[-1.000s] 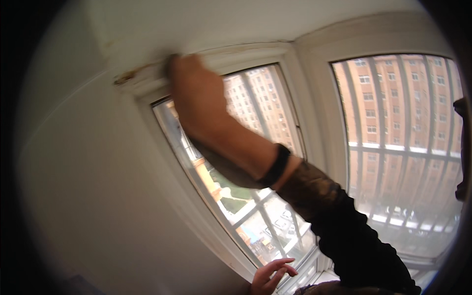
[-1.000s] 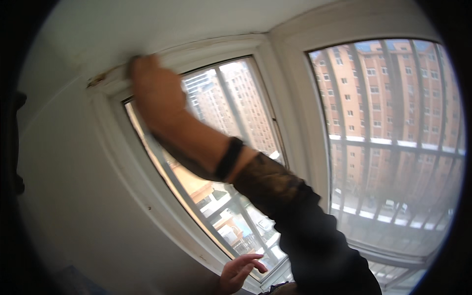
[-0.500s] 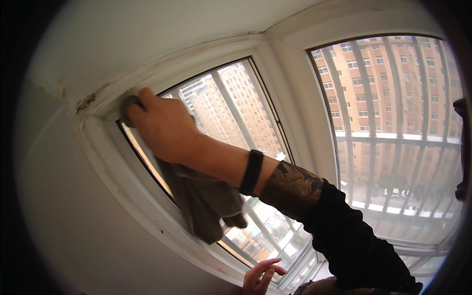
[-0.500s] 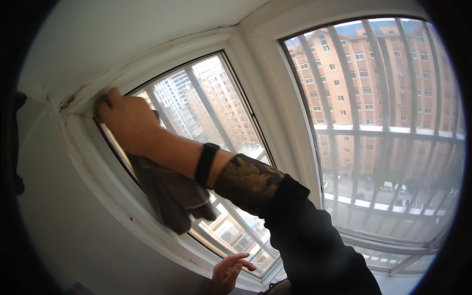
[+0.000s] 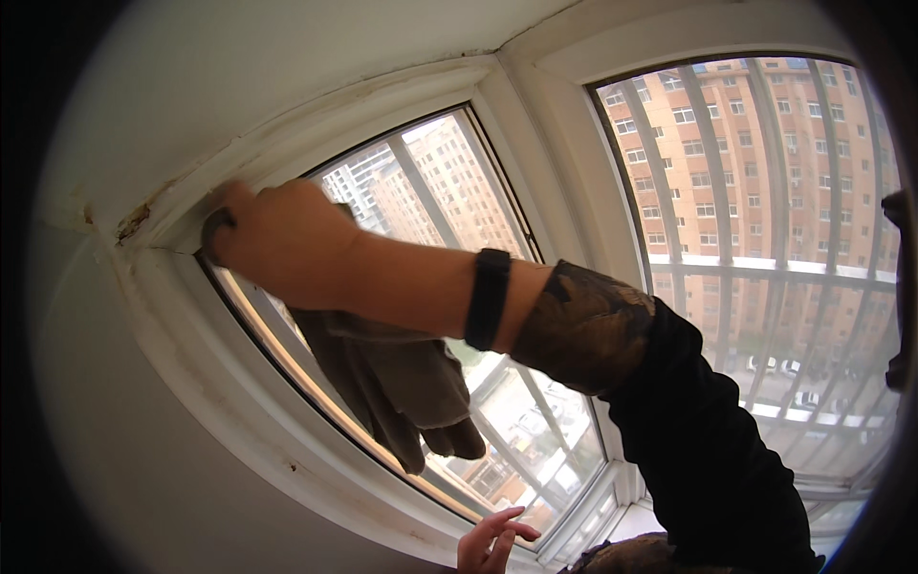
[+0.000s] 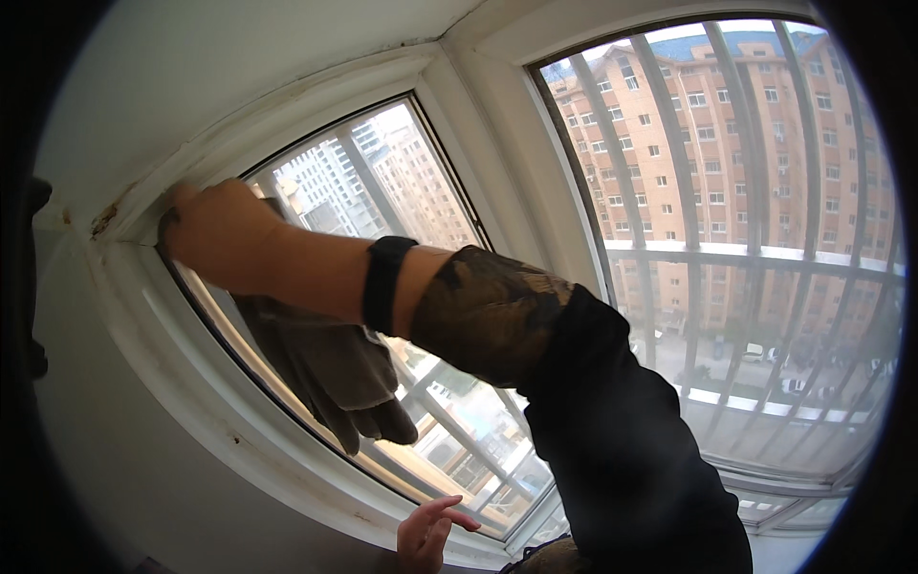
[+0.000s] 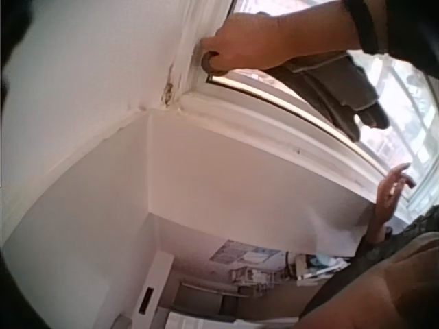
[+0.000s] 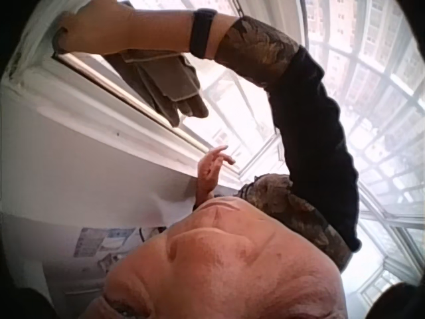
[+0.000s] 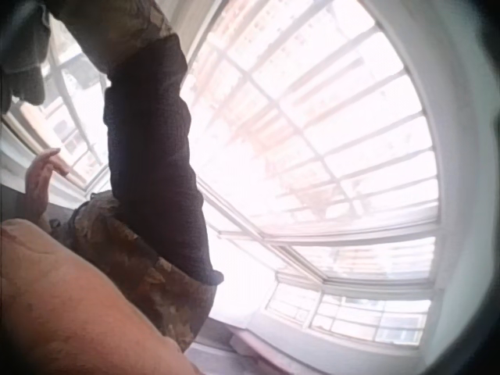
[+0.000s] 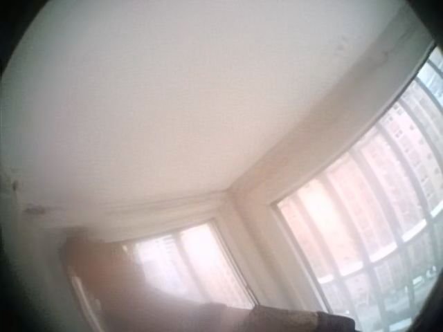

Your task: The person wipes the white window frames and sills with a cloth, moving along the perimeter and reaching upward to clean the top sections. The person uses a gray cloth to wipe the frames and sills, focusing on the edges and corners.

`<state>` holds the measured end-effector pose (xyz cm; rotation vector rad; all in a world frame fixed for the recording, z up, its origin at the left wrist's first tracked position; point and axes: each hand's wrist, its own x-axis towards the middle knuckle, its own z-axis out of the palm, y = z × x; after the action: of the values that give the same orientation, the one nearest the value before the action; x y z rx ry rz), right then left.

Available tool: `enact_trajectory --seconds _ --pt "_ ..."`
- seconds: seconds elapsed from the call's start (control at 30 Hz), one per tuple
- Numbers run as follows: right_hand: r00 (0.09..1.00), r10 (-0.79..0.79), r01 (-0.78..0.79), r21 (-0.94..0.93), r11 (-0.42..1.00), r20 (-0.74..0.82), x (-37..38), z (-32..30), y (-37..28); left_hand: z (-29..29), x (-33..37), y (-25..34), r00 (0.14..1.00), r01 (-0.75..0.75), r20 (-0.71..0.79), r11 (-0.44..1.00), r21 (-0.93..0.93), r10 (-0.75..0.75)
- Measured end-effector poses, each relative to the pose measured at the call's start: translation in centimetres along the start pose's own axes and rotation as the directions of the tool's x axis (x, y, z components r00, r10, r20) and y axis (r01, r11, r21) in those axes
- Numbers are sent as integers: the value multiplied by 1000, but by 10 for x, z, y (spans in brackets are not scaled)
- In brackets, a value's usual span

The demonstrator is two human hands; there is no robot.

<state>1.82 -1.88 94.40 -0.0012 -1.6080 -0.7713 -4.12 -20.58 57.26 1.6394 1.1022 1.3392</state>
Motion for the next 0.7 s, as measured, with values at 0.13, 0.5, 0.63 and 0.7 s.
enact_trajectory --seconds 0.13,0.5,0.63,0.7 --pt "991 118 -114 -67 991 66 -31 -23 51 0 2 1 1000 11 -3 1000 9 -11" --pt "955 260 -125 -596 793 145 -110 -80 223 -2 8 4 991 112 -78 994 4 -111" --pt "885 218 152 -698 700 412 -147 -80 222 3 9 2 990 40 -135 999 3 -40" --pt "864 217 196 -701 685 454 -176 -89 210 2 9 2 993 35 -112 998 48 -30"
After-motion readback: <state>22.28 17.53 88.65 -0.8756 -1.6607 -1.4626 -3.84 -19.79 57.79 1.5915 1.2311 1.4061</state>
